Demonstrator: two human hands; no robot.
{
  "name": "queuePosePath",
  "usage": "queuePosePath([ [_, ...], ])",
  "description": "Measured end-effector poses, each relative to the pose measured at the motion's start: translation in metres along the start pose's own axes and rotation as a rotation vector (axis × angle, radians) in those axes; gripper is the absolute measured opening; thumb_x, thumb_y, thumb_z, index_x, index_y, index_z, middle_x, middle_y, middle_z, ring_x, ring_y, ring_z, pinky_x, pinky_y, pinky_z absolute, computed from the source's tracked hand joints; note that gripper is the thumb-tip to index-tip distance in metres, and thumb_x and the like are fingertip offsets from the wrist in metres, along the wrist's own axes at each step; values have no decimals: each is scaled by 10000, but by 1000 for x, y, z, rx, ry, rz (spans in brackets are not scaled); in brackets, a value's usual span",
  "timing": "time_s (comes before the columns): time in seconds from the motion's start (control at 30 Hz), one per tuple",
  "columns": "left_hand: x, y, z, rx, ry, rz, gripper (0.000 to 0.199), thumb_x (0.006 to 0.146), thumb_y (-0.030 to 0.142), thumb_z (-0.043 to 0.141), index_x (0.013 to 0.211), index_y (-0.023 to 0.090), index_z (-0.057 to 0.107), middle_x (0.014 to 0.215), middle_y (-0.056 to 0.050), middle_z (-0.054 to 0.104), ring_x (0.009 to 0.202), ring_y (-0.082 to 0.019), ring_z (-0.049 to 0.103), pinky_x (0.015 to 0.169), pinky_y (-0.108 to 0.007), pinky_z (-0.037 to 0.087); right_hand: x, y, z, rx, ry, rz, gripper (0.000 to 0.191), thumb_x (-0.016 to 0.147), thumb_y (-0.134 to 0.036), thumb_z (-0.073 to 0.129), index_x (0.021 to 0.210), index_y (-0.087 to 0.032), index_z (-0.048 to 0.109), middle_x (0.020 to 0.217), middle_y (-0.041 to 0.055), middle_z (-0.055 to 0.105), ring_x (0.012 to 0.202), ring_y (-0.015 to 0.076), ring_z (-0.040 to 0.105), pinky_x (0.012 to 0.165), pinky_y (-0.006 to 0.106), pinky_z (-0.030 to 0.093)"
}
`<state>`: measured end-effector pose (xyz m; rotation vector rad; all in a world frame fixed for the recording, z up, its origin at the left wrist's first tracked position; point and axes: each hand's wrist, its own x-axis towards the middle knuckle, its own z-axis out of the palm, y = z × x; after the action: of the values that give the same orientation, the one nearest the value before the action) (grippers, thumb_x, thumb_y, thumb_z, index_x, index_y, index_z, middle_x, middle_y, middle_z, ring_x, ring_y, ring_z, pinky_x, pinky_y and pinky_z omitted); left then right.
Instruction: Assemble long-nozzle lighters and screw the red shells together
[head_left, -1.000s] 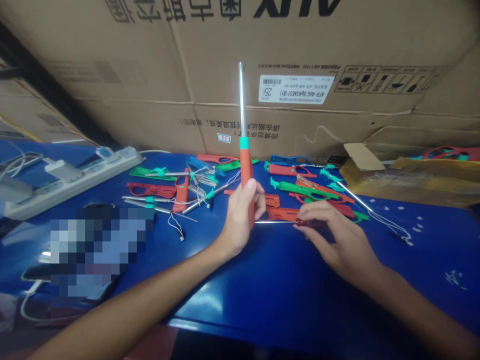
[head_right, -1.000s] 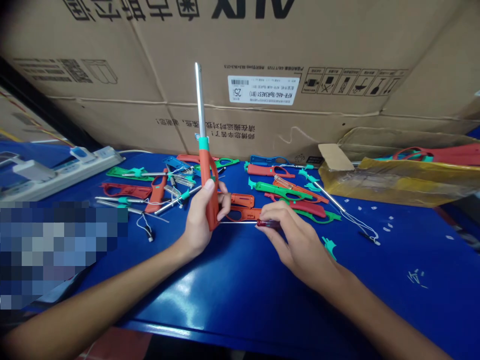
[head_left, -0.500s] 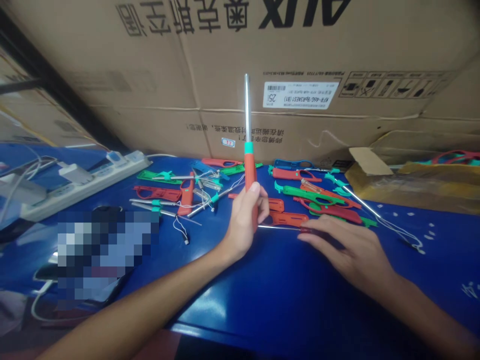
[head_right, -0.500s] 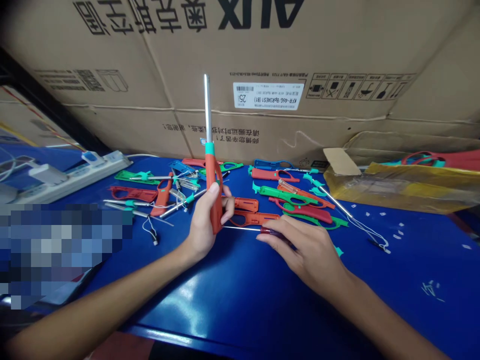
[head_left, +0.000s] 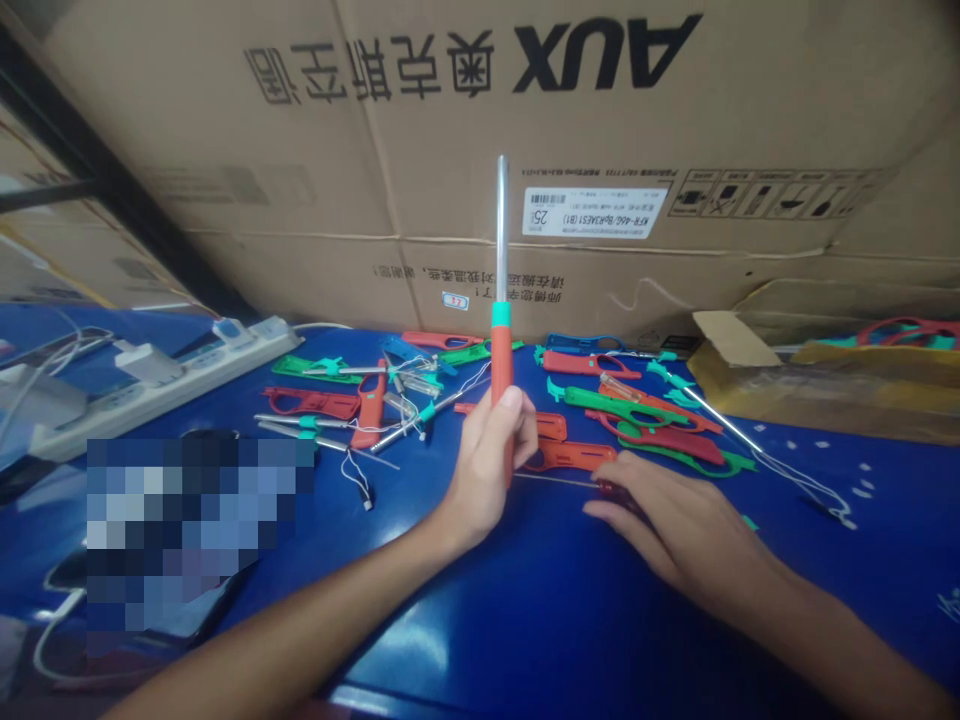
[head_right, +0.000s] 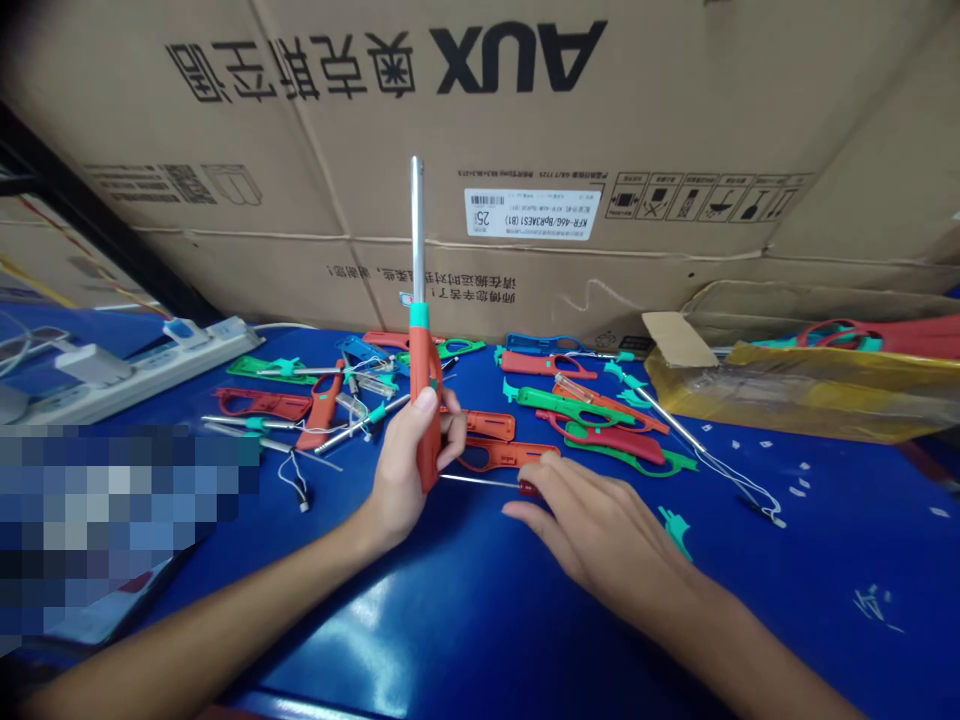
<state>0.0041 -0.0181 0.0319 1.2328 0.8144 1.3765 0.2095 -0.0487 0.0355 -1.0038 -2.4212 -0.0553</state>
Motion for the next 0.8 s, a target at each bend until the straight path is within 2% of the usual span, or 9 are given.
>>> queuePosePath([
  [0.1, 0, 2, 0, -10, -2, 4, 357, 1033, 520, 420, 895, 200, 497, 557, 70, 393, 497, -103, 312, 535, -260, 288, -4, -3, 4, -1, 22, -38, 294, 1078, -346, 406, 958, -198, 630, 832, 38, 746, 651, 171, 714, 569, 286, 519],
  [0.17, 0, 3, 1, -3, -12, 10, 348, 1044, 489, 413, 867, 198, 482, 562, 69, 389, 510, -102, 314, 551, -263, 291, -6, -6, 4, 49, 10, -6, 321, 1084, -350, 384, 986, -205, 654, 860, 36, 766, 652, 170, 714, 569, 286, 517],
  [0.23, 0, 4, 0, 2, -32, 12, 351, 1055, 461, 403, 831, 197, 459, 568, 68, 379, 522, -100, 313, 565, -266, 291, -6, -9, 2, 156, -71, 104, 343, 1082, -381, 384, 975, -232, 674, 845, 8, 767, 669, 163, 710, 588, 277, 523],
  [0.33, -1, 4, -1, 11, -89, 6, 379, 1062, 438, 405, 772, 195, 423, 575, 65, 360, 532, -96, 308, 571, -271, 283, -3, -14, -5, 337, -244, 320, 380, 1069, -423, 409, 853, -270, 682, 785, -42, 745, 715, 144, 699, 640, 254, 535],
  [0.43, -2, 2, -3, 20, -144, 16, 393, 1058, 438, 424, 750, 195, 406, 593, 62, 355, 541, -93, 311, 569, -275, 277, -2, -14, -7, 392, -297, 392, 389, 1064, -437, 417, 817, -272, 669, 794, -53, 744, 742, 142, 701, 660, 253, 540],
  [0.53, -2, 1, -3, -5, -136, 38, 368, 1050, 446, 441, 781, 196, 418, 608, 64, 357, 541, -92, 310, 562, -271, 273, -5, -10, -2, 312, -215, 297, 258, 1057, -406, 455, 985, -269, 661, 875, -38, 770, 750, 145, 726, 621, 246, 538],
  [0.63, 0, 4, -1, -39, -89, 18, 354, 1051, 459, 423, 812, 198, 430, 604, 67, 357, 530, -93, 298, 547, -266, 268, -8, -8, 3, 139, -21, 83, 210, 1064, -352, 461, 1139, -243, 624, 964, -6, 791, 797, 150, 758, 671, 245, 559],
  [0.73, 0, 6, 1, -48, -80, -1, 352, 1053, 463, 411, 824, 198, 442, 597, 68, 361, 524, -95, 295, 545, -266, 269, -9, -10, 4, -34, 141, -79, 239, 1082, -312, 411, 1092, -220, 632, 936, 8, 803, 781, 155, 770, 669, 255, 555],
  [0.8, 0, 5, 2, -39, -70, -4, 352, 1057, 460, 404, 826, 197, 447, 589, 68, 360, 527, -98, 299, 557, -269, 276, -10, -12, 3, -23, 119, -70, 276, 1088, -320, 388, 1076, -223, 647, 899, 2, 803, 715, 144, 759, 622, 252, 540],
])
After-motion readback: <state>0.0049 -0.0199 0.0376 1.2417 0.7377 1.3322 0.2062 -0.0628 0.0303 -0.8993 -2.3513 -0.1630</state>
